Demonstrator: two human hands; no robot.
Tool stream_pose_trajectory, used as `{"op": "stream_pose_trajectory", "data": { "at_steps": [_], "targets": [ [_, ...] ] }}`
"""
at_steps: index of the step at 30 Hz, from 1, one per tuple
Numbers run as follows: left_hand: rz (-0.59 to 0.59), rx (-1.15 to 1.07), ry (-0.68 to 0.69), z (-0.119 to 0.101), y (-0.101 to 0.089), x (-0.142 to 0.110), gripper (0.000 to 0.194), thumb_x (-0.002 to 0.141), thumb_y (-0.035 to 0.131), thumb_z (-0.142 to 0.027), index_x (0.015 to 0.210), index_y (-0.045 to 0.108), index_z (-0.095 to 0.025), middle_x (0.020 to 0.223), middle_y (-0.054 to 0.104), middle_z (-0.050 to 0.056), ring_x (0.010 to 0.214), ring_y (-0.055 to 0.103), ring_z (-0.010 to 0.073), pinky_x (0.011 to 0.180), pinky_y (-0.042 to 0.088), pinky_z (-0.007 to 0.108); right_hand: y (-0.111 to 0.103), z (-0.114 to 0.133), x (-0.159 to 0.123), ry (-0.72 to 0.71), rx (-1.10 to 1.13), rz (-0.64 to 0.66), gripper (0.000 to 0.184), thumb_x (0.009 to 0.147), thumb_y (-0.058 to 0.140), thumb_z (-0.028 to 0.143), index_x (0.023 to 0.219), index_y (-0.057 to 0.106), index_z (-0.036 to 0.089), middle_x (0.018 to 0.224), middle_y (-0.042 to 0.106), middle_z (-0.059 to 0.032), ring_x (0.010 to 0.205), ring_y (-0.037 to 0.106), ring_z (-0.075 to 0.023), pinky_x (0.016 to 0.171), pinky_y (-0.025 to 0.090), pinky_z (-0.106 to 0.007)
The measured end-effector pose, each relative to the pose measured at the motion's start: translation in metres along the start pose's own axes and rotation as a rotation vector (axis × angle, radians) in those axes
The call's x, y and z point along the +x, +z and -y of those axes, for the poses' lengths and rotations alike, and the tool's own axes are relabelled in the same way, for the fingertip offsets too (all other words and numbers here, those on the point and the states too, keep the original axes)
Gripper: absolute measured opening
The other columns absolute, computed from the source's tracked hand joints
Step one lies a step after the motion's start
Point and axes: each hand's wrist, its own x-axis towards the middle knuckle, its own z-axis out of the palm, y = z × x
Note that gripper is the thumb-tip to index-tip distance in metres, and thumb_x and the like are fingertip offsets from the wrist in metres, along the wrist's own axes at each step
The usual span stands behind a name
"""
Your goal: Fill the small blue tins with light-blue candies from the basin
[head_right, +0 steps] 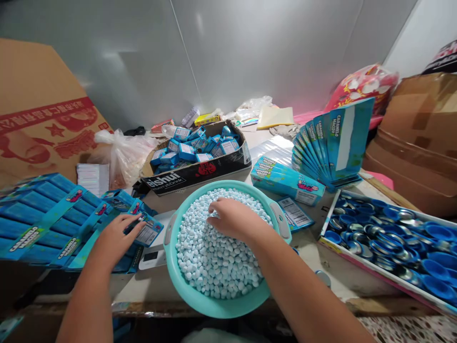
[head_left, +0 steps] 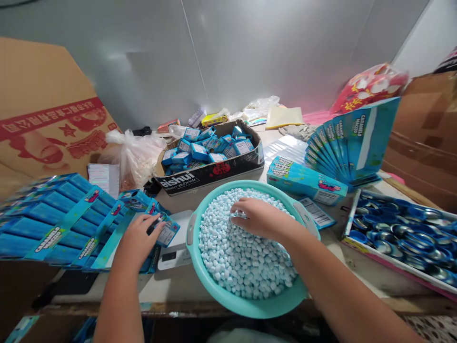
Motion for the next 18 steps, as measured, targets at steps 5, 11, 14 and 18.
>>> {"op": "stream_pose_trajectory", "data": {
  "at_steps": [5, 11, 14, 18],
  "targets": [
    [-0.201, 0.106, 0.144, 0.016, 0.012, -0.024, 0.047, 0.101, 0.046, -0.054, 0.108, 0.076, -0.018, 0.122, 0.074, 0.013, 0.116, 0.066, 0.0347, 0.105, 0.050, 0.048, 0.003, -0.002, 0.002, 0.005, -0.003, -0.019, 0.029, 0.096, 0.058, 0.038, 0.115, 0.074, 0.022, 0.118, 0.072, -0.0086, 0.102, 0.068, -0.0276, 0.084, 0.048, -0.037],
    [-0.663, 0.166, 0.239, 0.028, 0.034, -0.060, 0.036, 0.098, 0.063, -0.034, 0.123, 0.071, -0.010, 0.117, 0.074, 0.020, 0.109, 0.070, 0.0370, 0.102, 0.052, 0.051, 0.004, -0.002, 0.001, -0.004, 0.004, -0.028, 0.028, 0.092, 0.067, 0.035, 0.114, 0.075, 0.021, 0.115, 0.071, -0.0077, 0.103, 0.066, -0.0265, 0.087, 0.048, -0.037],
    [-0.760, 0.113, 0.305, 0.007, 0.042, -0.059, 0.032, 0.093, 0.069, -0.027, 0.121, 0.071, -0.011, 0.108, 0.075, 0.018, 0.100, 0.070, 0.0343, 0.097, 0.054, 0.048, 0.002, -0.002, -0.005, -0.071, 0.043, 0.036, 0.041, 0.080, 0.081, 0.038, 0.118, 0.075, 0.024, 0.116, 0.068, -0.0058, 0.104, 0.065, -0.0258, 0.089, 0.050, -0.037],
    [-0.546, -0.218, 0.532, -0.052, 0.037, -0.051, 0.021, 0.096, 0.066, -0.019, 0.116, 0.070, -0.019, 0.106, 0.074, 0.010, 0.099, 0.068, 0.0237, 0.093, 0.053, 0.038, -0.001, -0.002, -0.004, -0.060, 0.083, 0.080, 0.034, 0.082, 0.080, 0.037, 0.114, 0.076, 0.026, 0.114, 0.067, -0.0046, 0.105, 0.065, -0.0245, 0.094, 0.050, -0.037]
  ]
}}
